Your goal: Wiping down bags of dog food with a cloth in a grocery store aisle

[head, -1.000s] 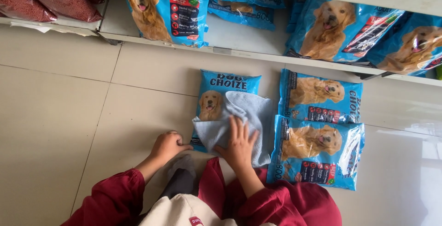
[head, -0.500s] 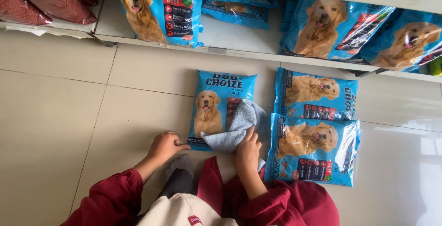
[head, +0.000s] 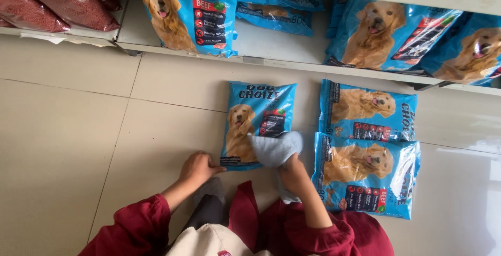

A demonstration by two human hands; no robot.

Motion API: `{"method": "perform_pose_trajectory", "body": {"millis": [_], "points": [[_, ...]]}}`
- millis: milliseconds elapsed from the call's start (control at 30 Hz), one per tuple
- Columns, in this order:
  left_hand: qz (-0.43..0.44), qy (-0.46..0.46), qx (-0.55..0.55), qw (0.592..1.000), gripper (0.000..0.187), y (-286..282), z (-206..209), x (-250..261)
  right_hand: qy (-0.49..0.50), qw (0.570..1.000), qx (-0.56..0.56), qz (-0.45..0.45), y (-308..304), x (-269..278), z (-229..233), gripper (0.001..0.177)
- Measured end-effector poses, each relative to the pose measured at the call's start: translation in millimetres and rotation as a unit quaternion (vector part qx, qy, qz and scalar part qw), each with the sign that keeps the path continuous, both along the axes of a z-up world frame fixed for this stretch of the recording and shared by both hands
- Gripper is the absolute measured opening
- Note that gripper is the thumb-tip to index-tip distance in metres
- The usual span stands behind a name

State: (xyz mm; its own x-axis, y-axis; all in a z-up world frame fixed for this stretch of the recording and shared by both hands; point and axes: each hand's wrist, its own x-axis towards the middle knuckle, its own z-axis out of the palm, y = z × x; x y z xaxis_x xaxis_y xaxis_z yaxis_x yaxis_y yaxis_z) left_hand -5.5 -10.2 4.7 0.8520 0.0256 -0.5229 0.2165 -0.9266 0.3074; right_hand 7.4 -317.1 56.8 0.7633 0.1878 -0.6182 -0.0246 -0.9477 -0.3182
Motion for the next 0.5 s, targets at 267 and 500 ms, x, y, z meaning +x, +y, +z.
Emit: {"method": "perform_pose_trajectory", "body": {"millis": [267, 500], "points": [[-0.135, -0.232, -0.202, 0.942, 0.093, -83, 106, -5, -0.234, 0.819, 0.31, -0.422, -7, -8, 47, 0.054], [-0.063, 0.023, -0.336, 0.939, 0.106, -95, 84, -5, -0.471, 0.808, 0.177, -0.306, -91, -42, -196, 0.033]]}}
